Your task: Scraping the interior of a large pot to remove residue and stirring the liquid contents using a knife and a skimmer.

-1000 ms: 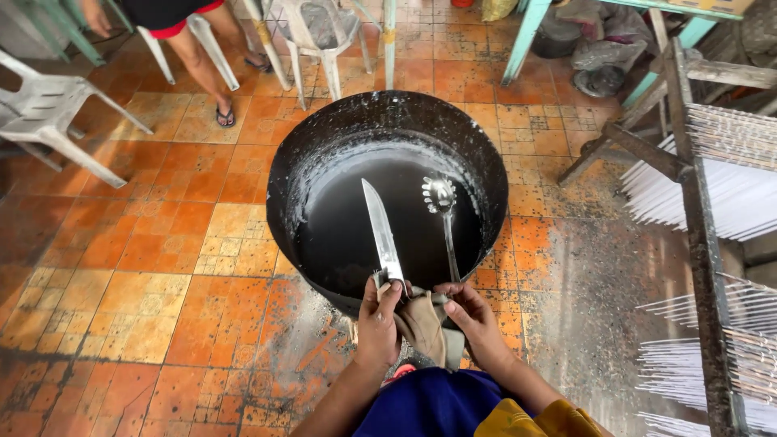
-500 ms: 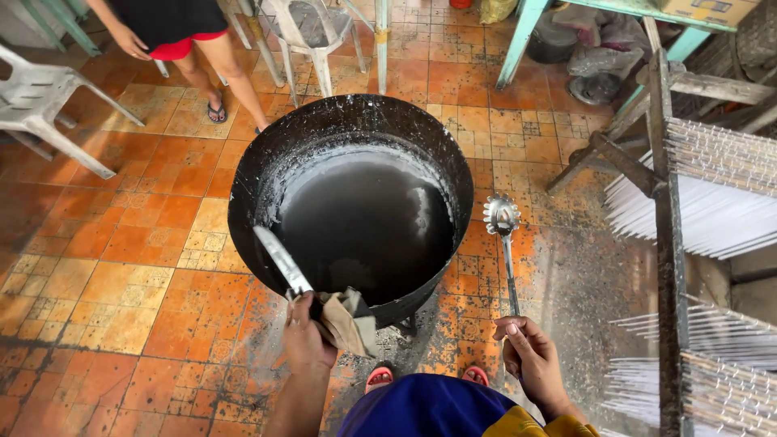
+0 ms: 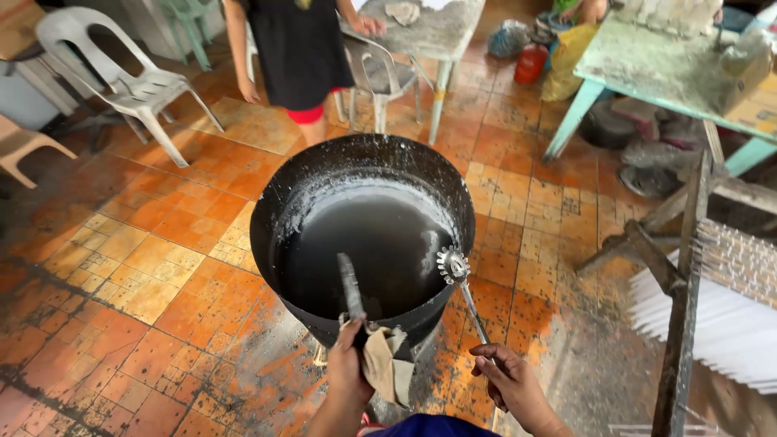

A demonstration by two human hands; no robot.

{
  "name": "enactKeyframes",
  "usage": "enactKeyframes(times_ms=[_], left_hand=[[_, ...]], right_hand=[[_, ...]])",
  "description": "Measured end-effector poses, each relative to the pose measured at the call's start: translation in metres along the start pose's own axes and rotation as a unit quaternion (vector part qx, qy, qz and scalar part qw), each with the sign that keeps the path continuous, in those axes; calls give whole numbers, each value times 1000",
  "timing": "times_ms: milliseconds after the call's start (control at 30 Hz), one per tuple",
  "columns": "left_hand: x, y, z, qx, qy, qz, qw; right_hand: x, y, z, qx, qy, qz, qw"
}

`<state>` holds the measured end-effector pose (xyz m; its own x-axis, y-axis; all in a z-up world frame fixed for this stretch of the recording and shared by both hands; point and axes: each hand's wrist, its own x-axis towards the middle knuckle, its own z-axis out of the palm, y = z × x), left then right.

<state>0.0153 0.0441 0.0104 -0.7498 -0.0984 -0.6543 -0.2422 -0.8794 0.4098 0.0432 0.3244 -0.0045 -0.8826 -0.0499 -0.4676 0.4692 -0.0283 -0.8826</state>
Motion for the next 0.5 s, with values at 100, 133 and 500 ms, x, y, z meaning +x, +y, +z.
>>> enactKeyframes(times_ms=[100,133,500], left_hand=[[-13,12,-7,-32,22,79,996],[-21,17,-9,9,75,89,993],[-28,53,-23,36,149,40,987]], right_hand=[[9,-11,5,-39,-10,-26,999],[13,-11,8,-27,-26,-25,999],[34,13,72,-38,-126,58,990]])
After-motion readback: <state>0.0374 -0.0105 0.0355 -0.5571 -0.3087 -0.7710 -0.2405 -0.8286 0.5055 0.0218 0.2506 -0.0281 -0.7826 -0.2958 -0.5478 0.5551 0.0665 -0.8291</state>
